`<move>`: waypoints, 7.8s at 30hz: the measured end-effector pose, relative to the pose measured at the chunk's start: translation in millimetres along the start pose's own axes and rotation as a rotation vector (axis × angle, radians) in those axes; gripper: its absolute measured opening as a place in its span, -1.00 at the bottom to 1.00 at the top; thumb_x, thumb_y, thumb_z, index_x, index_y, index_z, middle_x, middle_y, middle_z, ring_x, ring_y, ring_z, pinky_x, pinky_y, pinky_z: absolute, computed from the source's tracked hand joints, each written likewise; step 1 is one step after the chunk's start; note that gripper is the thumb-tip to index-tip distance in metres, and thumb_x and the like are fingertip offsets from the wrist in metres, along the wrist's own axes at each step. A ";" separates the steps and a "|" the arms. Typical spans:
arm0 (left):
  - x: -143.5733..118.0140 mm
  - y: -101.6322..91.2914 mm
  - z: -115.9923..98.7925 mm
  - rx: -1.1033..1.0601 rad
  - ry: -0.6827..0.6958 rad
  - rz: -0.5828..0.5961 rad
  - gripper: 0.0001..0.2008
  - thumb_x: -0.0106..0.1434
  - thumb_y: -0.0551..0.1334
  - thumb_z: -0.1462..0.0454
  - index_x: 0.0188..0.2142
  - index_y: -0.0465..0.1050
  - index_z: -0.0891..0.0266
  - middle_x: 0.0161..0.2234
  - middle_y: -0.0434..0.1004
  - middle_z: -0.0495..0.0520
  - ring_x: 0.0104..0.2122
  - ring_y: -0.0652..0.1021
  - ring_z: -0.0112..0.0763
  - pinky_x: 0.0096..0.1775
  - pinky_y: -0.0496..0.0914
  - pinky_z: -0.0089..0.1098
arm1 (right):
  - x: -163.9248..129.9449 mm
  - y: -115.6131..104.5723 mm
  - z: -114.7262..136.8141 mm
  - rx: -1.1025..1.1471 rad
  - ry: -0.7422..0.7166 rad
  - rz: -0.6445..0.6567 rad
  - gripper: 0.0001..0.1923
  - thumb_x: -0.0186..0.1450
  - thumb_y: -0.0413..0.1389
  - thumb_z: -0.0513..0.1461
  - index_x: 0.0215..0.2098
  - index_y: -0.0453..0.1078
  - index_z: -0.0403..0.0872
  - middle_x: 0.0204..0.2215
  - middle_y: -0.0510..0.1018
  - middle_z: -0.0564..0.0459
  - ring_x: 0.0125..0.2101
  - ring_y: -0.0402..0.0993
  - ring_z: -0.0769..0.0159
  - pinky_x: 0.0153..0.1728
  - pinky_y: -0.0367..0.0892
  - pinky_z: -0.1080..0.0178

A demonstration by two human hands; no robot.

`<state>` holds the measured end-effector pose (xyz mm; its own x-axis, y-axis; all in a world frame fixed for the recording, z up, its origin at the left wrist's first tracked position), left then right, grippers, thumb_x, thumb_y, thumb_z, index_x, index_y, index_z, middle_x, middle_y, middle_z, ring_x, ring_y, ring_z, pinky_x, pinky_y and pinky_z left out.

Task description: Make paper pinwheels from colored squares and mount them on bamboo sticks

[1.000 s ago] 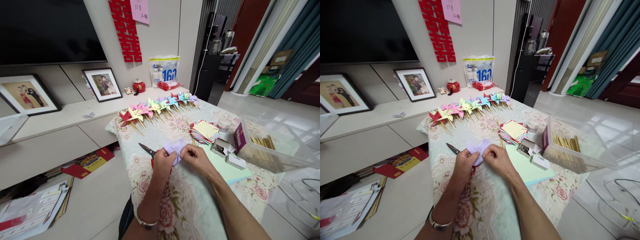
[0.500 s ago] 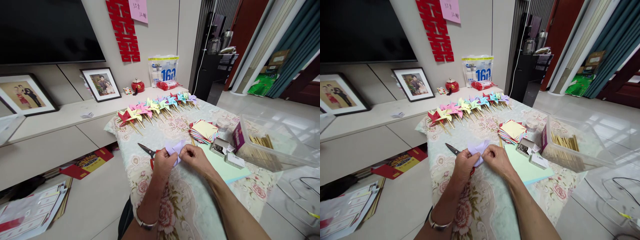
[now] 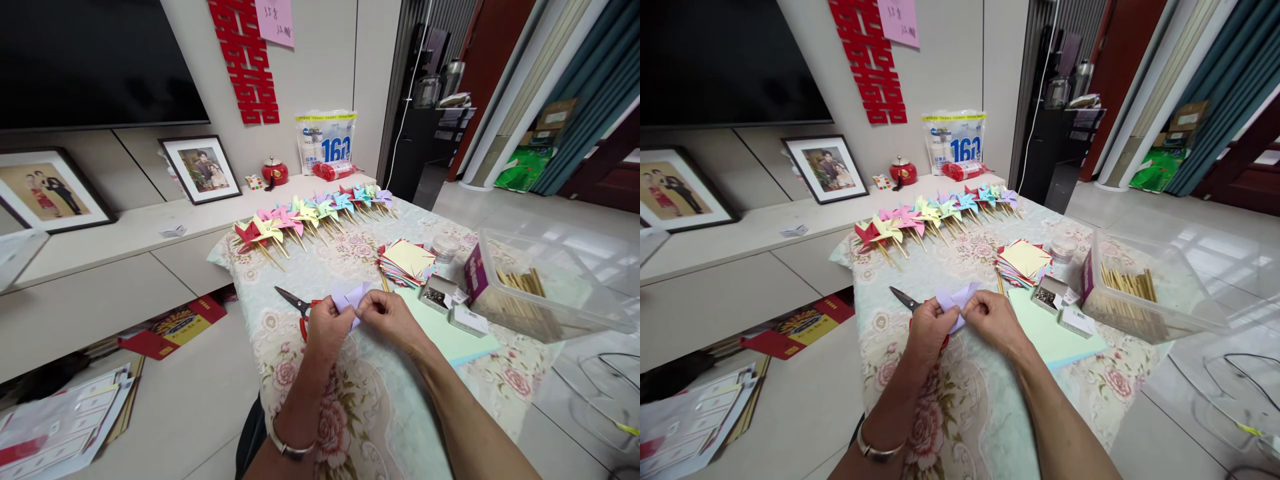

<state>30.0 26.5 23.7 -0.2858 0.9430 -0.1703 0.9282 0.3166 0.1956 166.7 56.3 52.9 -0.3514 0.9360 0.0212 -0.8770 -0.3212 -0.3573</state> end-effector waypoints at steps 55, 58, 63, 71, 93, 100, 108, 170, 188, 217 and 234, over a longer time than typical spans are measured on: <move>6.5 0.4 14.6 -0.071 -0.006 0.041 -0.76 -0.16 0.34 0.24 -0.42 0.56 0.28 -0.52 0.62 0.00 -0.50 0.56 -0.33 -0.40 0.41 -0.41 | 1.0 2.2 -7.4 0.006 0.045 0.024 -0.82 0.06 0.11 -0.12 -0.57 0.35 -0.08 -0.64 0.30 0.18 -0.56 0.13 0.40 -0.51 0.03 0.31; 6.4 0.7 14.9 -0.090 -0.001 0.043 -0.76 -0.15 0.34 0.24 -0.41 0.55 0.28 -0.52 0.62 -0.01 -0.51 0.55 -0.35 -0.38 0.42 -0.40 | 1.3 2.3 -8.8 0.028 0.051 0.026 -0.81 0.06 0.11 -0.12 -0.57 0.35 -0.08 -0.64 0.29 0.18 -0.56 0.13 0.40 -0.51 0.03 0.30; 4.6 1.4 13.1 -0.086 -0.024 0.040 -0.75 -0.16 0.34 0.24 -0.41 0.55 0.28 -0.51 0.62 0.01 -0.49 0.56 -0.30 -0.37 0.42 -0.39 | 1.2 2.8 -9.0 0.029 0.054 0.027 -0.82 0.06 0.12 -0.13 -0.57 0.35 -0.07 -0.64 0.30 0.18 -0.56 0.13 0.40 -0.51 0.03 0.30; -3.8 1.4 0.1 -0.046 -0.082 0.072 -0.77 -0.13 0.32 0.25 -0.41 0.55 0.31 -0.56 0.56 -0.03 -0.56 0.44 -0.44 -0.45 0.32 -0.45 | 0.8 -15.6 -5.2 0.255 -0.022 -0.124 -0.73 0.14 0.24 -0.06 -0.52 0.39 -0.06 -0.58 0.38 0.14 -0.51 0.23 0.35 -0.45 0.12 0.28; 5.6 15.3 -38.6 0.822 -0.142 0.679 -0.93 -0.13 0.22 0.30 -0.61 0.33 0.23 -0.64 0.22 -0.10 -0.64 0.20 -0.55 -0.59 0.03 -0.46 | -4.7 16.3 0.5 0.409 -0.006 0.291 -0.21 0.06 0.25 -0.26 0.26 0.23 -0.15 -0.48 0.39 0.20 -0.47 0.29 0.38 -0.46 0.12 0.33; 13.0 13.5 -37.1 0.834 -0.102 0.605 -0.90 -0.20 0.24 0.35 -0.68 0.32 0.19 -0.72 0.21 -0.13 -0.70 0.18 -0.53 -0.63 -0.02 -0.45 | -6.4 16.4 2.3 0.323 0.012 0.275 -0.20 0.04 0.14 -0.35 0.28 0.20 -0.15 -0.53 0.33 0.26 -0.53 0.23 0.44 -0.52 0.08 0.36; 12.7 17.1 -38.7 0.705 -0.151 0.660 -0.87 -0.17 0.32 0.38 -0.68 0.38 0.21 -0.74 0.25 -0.14 -0.72 0.19 -0.55 -0.64 -0.03 -0.47 | -5.4 13.2 0.1 0.318 0.024 0.223 -0.22 0.00 0.13 -0.37 0.23 0.26 -0.15 -0.58 0.32 0.29 -0.58 0.19 0.47 -0.56 0.04 0.37; -2.7 -10.1 1.2 -0.311 -0.160 0.029 -0.78 -0.18 0.41 0.27 -0.46 0.57 0.31 -0.55 0.60 0.01 -0.54 0.46 -0.43 -0.41 0.33 -0.45 | -9.5 -1.6 22.4 -0.025 -0.394 0.132 -0.82 0.30 0.19 -0.31 -0.24 0.64 0.05 -0.36 0.42 0.06 -0.35 0.36 0.31 -0.34 0.21 0.27; -8.5 1.5 -6.8 -0.143 -0.053 0.077 -0.81 -0.15 0.35 0.28 -0.47 0.59 0.33 -0.61 0.52 -0.05 -0.59 0.41 -0.48 -0.47 0.31 -0.48 | -3.6 4.1 7.9 -0.042 -0.160 0.102 -0.82 0.20 0.19 -0.17 -0.50 0.41 -0.09 -0.54 0.30 0.17 -0.54 0.17 0.42 -0.51 0.07 0.32; -5.7 1.1 5.8 -0.109 -0.058 0.075 -0.79 -0.15 0.34 0.29 -0.44 0.55 0.30 -0.58 0.55 -0.06 -0.58 0.44 -0.47 -0.48 0.31 -0.49 | -1.2 5.4 -2.9 -0.046 0.065 0.047 -0.87 0.01 0.14 -0.17 -0.60 0.30 -0.04 -0.67 0.24 0.23 -0.58 0.11 0.41 -0.54 0.04 0.31; 5.2 -2.6 21.4 -0.092 -0.048 0.064 -0.71 -0.19 0.37 0.24 -0.41 0.57 0.29 -0.53 0.58 0.00 -0.52 0.48 -0.39 -0.44 0.36 -0.43 | -1.9 3.4 0.0 -0.072 0.028 0.026 -0.89 0.01 0.13 -0.19 -0.61 0.30 -0.03 -0.67 0.23 0.21 -0.58 0.11 0.40 -0.54 0.03 0.32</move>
<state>31.2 28.4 1.7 -0.2132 0.9563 -0.1999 0.9177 0.2662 0.2948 164.4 53.4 51.6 -0.3637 0.9314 -0.0145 -0.8414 -0.3351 -0.4240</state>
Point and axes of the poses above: each hand's wrist, its own x-axis towards the middle knuckle, its own y-axis out of the palm, z = x × y, the point moved 7 cm from there along x, towards the middle knuckle
